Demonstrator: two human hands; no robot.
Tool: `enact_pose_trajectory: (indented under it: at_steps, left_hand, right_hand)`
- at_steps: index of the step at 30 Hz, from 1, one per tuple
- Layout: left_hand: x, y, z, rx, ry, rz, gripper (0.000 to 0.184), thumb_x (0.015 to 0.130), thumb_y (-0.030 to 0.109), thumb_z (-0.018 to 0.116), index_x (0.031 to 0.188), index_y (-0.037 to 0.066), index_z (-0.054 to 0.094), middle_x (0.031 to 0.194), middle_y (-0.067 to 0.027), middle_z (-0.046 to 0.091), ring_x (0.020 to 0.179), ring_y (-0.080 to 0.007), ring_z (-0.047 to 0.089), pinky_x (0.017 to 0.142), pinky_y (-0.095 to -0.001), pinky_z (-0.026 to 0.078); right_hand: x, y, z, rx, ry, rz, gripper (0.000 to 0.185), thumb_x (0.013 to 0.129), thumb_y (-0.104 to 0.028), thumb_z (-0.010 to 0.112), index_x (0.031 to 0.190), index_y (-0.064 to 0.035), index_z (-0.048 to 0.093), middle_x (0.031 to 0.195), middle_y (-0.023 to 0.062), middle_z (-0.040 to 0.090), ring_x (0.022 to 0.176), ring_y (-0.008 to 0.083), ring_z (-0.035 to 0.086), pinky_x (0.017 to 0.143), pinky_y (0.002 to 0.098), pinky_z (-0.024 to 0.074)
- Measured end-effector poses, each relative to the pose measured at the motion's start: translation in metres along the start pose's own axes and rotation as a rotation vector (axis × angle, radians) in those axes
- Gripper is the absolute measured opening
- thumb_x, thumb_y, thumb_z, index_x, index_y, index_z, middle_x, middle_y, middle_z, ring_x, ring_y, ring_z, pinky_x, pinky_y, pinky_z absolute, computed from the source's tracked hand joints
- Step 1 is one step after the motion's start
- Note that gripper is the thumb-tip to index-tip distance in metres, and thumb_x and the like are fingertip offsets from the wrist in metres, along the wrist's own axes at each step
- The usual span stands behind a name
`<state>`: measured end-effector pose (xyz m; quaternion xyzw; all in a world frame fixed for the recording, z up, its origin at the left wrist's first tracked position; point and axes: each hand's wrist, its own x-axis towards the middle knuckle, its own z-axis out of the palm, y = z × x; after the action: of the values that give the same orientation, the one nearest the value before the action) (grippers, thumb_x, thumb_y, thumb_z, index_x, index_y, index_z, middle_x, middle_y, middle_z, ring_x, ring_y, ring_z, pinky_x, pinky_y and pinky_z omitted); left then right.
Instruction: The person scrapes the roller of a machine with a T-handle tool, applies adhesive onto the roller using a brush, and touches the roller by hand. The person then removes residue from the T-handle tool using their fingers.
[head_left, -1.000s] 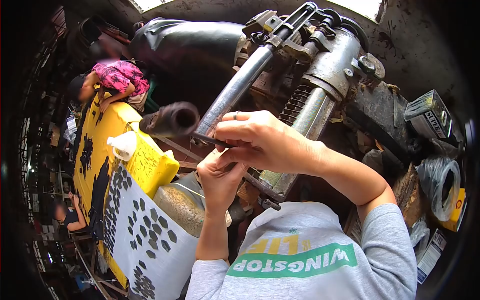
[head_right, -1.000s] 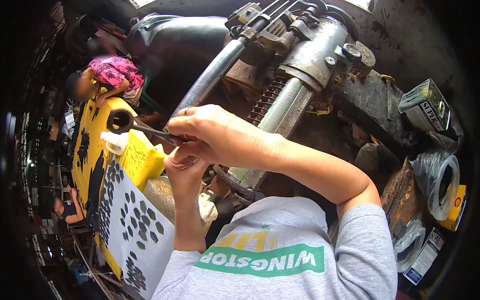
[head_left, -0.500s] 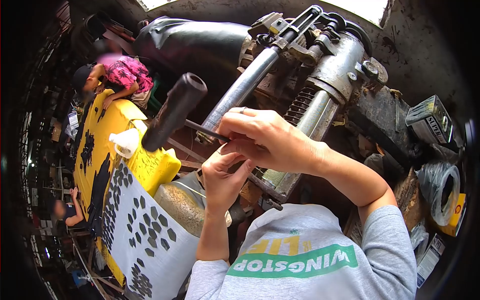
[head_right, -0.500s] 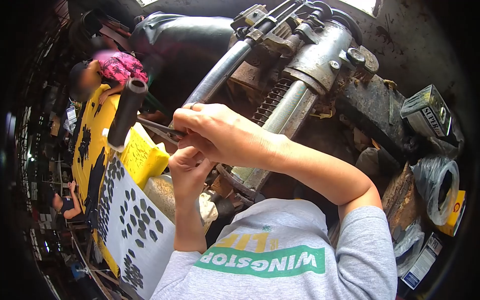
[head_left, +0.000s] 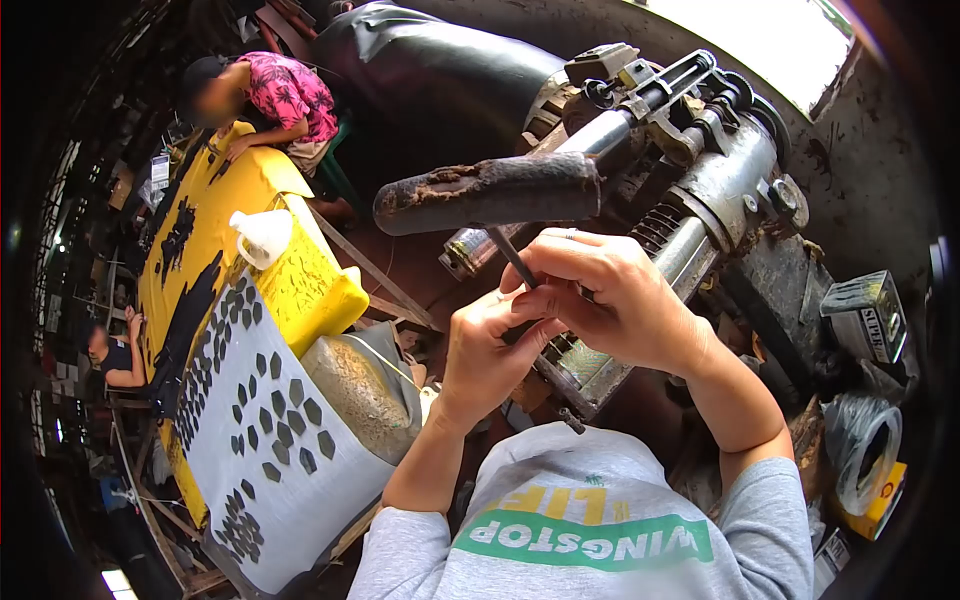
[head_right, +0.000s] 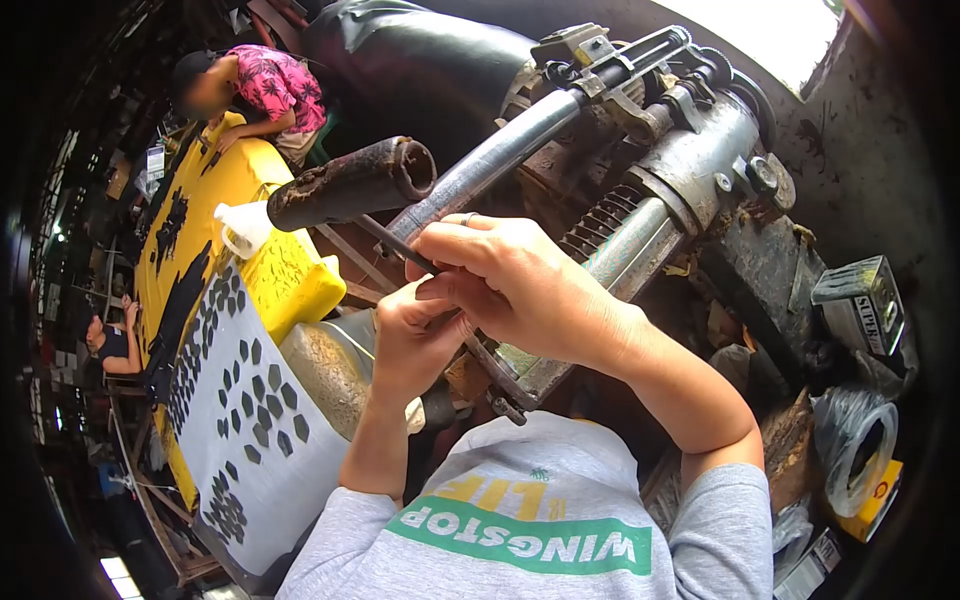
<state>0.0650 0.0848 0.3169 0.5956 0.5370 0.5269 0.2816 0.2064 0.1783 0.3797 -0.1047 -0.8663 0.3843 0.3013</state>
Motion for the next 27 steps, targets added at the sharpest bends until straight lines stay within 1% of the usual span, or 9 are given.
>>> enact_pose_trajectory:
  at_steps: [6, 9, 12, 15, 19, 21, 23, 25, 27]
  left_hand:
    - [-0.009, -0.011, 0.007, -0.177, 0.129, -0.094, 0.020, 0.070, -0.002, 0.075, 0.089, 0.000, 0.071, 0.081, -0.0107, 0.070, 0.072, -0.0170, 0.068, 0.067, -0.0266, 0.053]
    - [-0.011, -0.010, 0.005, -0.102, 0.141, -0.082, 0.018, 0.069, -0.003, 0.075, 0.087, 0.000, 0.071, 0.083, -0.0107, 0.070, 0.074, -0.0170, 0.068, 0.067, -0.0262, 0.053]
    - [-0.010, -0.005, 0.000, 0.017, 0.159, 0.064, 0.017, 0.067, -0.004, 0.074, 0.084, 0.000, 0.071, 0.084, -0.0109, 0.070, 0.075, -0.0179, 0.069, 0.067, -0.0266, 0.052]
    - [-0.007, 0.003, -0.001, 0.035, 0.184, 0.062, 0.018, 0.067, -0.004, 0.073, 0.084, 0.000, 0.071, 0.086, -0.0120, 0.069, 0.076, -0.0192, 0.069, 0.067, -0.0274, 0.052]
    - [0.003, 0.014, -0.004, 0.036, 0.166, 0.174, 0.019, 0.067, -0.002, 0.077, 0.085, 0.001, 0.072, 0.087, -0.0124, 0.070, 0.077, -0.0202, 0.069, 0.068, -0.0275, 0.053]
    - [0.011, 0.022, -0.004, 0.065, 0.184, 0.250, 0.019, 0.068, 0.003, 0.080, 0.085, 0.001, 0.071, 0.082, -0.0106, 0.069, 0.073, -0.0175, 0.068, 0.065, -0.0260, 0.053]
    - [0.017, 0.028, -0.005, 0.055, 0.180, 0.308, 0.019, 0.069, 0.005, 0.080, 0.085, 0.001, 0.071, 0.078, -0.0096, 0.068, 0.070, -0.0158, 0.067, 0.063, -0.0250, 0.052]
    - [0.022, 0.041, -0.006, 0.072, 0.175, 0.326, 0.019, 0.069, 0.007, 0.081, 0.084, 0.001, 0.071, 0.075, -0.0085, 0.067, 0.067, -0.0143, 0.065, 0.061, -0.0245, 0.051]
    - [0.027, 0.048, -0.006, 0.071, 0.153, 0.345, 0.018, 0.069, 0.007, 0.081, 0.084, 0.001, 0.071, 0.076, -0.0085, 0.067, 0.067, -0.0145, 0.065, 0.061, -0.0248, 0.051]
  right_hand:
    - [0.004, -0.002, 0.002, -0.028, -0.079, -0.014, 0.021, 0.078, 0.001, 0.062, 0.098, 0.0020, 0.054, 0.087, 0.0171, 0.059, 0.084, 0.0372, 0.059, 0.068, 0.0410, 0.0481]
    - [0.005, -0.003, 0.008, -0.019, -0.065, -0.044, 0.026, 0.077, 0.002, 0.062, 0.102, 0.0015, 0.054, 0.091, 0.0172, 0.058, 0.088, 0.0379, 0.059, 0.071, 0.0418, 0.0492]
    - [0.003, -0.006, 0.011, 0.007, -0.065, -0.100, 0.029, 0.077, 0.004, 0.062, 0.105, 0.0008, 0.055, 0.097, 0.0172, 0.058, 0.089, 0.0378, 0.060, 0.073, 0.0415, 0.0506]
    - [0.003, -0.009, 0.010, -0.019, -0.005, -0.175, 0.032, 0.077, 0.007, 0.059, 0.107, 0.0001, 0.055, 0.098, 0.0171, 0.058, 0.087, 0.0375, 0.060, 0.072, 0.0410, 0.0511]
    - [-0.003, -0.011, 0.008, 0.090, 0.126, -0.115, 0.029, 0.075, 0.009, 0.058, 0.102, -0.0006, 0.060, 0.094, 0.0157, 0.061, 0.084, 0.0349, 0.063, 0.071, 0.0381, 0.0525]
    - [-0.002, -0.019, 0.000, -0.005, 0.142, -0.089, 0.026, 0.079, 0.017, 0.054, 0.100, 0.0030, 0.060, 0.090, 0.0083, 0.064, 0.081, 0.0138, 0.062, 0.074, 0.0262, 0.0496]
    - [-0.003, -0.028, -0.012, -0.112, 0.162, -0.120, 0.019, 0.082, 0.013, 0.058, 0.098, 0.0027, 0.060, 0.090, 0.0081, 0.063, 0.082, 0.0122, 0.061, 0.075, 0.0253, 0.0487]
    - [-0.006, -0.036, -0.014, 0.067, 0.194, 0.056, 0.016, 0.086, 0.010, 0.058, 0.100, 0.0042, 0.060, 0.091, 0.0068, 0.064, 0.084, 0.0104, 0.060, 0.074, 0.0236, 0.0484]
    - [0.001, -0.024, -0.017, 0.041, 0.291, -0.161, 0.021, 0.082, 0.009, 0.054, 0.098, -0.0022, 0.061, 0.081, 0.0090, 0.063, 0.070, 0.0180, 0.064, 0.061, 0.0242, 0.0491]
